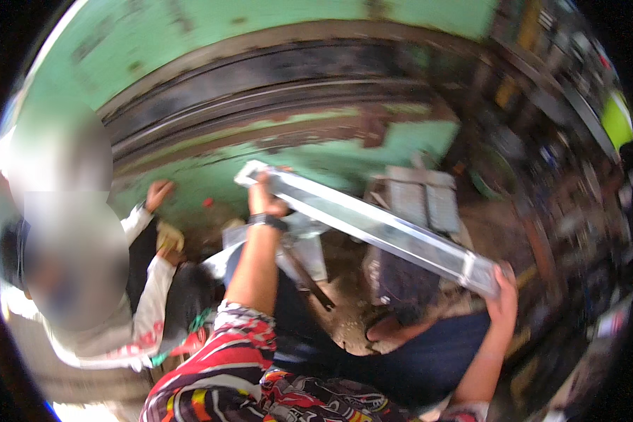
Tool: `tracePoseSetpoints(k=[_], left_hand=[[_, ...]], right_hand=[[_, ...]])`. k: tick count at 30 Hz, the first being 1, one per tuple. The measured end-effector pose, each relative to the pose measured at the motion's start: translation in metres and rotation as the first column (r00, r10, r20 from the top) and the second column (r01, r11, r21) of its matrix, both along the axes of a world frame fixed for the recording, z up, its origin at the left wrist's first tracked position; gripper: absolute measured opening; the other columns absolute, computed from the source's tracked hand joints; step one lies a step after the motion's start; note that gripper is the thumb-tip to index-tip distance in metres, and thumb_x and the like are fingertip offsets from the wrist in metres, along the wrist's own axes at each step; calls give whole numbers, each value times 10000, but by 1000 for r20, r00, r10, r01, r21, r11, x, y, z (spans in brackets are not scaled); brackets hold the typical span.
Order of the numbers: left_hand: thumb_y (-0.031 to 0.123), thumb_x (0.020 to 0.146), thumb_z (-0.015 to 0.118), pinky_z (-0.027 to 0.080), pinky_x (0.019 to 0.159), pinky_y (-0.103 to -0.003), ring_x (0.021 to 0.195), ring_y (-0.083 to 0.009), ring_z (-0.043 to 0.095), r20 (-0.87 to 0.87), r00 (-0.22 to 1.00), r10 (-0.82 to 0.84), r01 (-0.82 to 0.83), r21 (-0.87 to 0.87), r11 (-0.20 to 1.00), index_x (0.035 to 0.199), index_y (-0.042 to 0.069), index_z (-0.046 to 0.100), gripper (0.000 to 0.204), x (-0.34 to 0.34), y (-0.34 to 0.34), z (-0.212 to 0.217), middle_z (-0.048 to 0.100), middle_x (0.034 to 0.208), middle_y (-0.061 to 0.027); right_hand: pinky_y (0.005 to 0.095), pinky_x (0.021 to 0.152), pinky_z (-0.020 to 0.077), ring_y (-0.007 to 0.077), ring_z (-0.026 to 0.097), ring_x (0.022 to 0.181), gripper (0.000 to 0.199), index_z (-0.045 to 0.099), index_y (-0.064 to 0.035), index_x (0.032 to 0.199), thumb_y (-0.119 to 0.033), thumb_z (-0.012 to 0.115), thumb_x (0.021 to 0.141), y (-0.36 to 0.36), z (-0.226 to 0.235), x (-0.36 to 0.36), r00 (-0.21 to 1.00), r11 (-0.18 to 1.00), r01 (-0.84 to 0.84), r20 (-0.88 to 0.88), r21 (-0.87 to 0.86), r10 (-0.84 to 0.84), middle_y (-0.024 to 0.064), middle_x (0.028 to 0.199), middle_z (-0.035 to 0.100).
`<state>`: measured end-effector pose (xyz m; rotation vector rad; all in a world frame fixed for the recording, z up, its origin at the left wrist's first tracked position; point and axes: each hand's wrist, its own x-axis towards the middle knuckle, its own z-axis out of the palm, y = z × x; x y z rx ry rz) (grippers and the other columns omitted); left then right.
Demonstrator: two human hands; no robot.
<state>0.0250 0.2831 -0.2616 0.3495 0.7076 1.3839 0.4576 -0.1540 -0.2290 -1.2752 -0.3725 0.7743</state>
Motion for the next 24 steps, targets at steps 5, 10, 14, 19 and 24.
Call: tracePoseSetpoints(k=[5, 10, 14, 19, 24], left_hand=[[289, 1062, 539, 500, 1020, -562, 1075, -352, 683, 254, 964, -74, 83, -26, 996, 1153, 34, 620, 283, -5, -3, -7, 728, 1122, -196], [285, 1055, 491, 481, 1024, -569, 1097, -354, 668, 370, 928, -37, 61, -53, 997, 1202, 15, 578, 320, -4, -16, 7, 683, 1129, -184], [261, 1032, 470, 484, 1020, -566, 1115, -343, 664, 360, 932, -35, 46, -21, 999, 1210, -7, 576, 339, -9, -15, 13, 672, 1141, -189], [179, 989, 438, 521, 1010, -508, 1082, -369, 694, 396, 918, -18, -24, 102, 994, 1236, -38, 543, 345, -16, -24, 21, 686, 1094, -198], [108, 916, 471, 510, 1060, -506, 1141, -355, 680, 396, 917, -34, 35, 5, 999, 1250, -50, 575, 384, -1, -31, 24, 684, 1186, -191]], right_hand=[[437, 985, 541, 262, 655, 1164, 397, 619, -40, 1309, -244, 741, 991, -2, 2, 25, 953, 974, 160, 283, -161, -110, 95, 1239, 678], [382, 1002, 530, 244, 674, 1111, 327, 633, -13, 1310, -154, 696, 1022, 81, 143, -64, 802, 939, 173, 511, 298, -310, 114, 1243, 684], [313, 971, 527, 169, 670, 1079, 225, 714, 5, 1203, -44, 682, 986, 212, 167, -185, 518, 966, -204, 855, 161, -33, 94, 1196, 719], [257, 864, 502, 102, 635, 946, 200, 732, 5, 1158, 1, 686, 964, 357, 154, -318, 619, 777, -620, 677, 110, 398, 19, 1052, 725], [283, 703, 514, 96, 628, 813, 154, 749, -25, 1117, -30, 702, 971, 445, 92, -337, 486, 772, -623, 712, -124, 507, 12, 921, 709]])
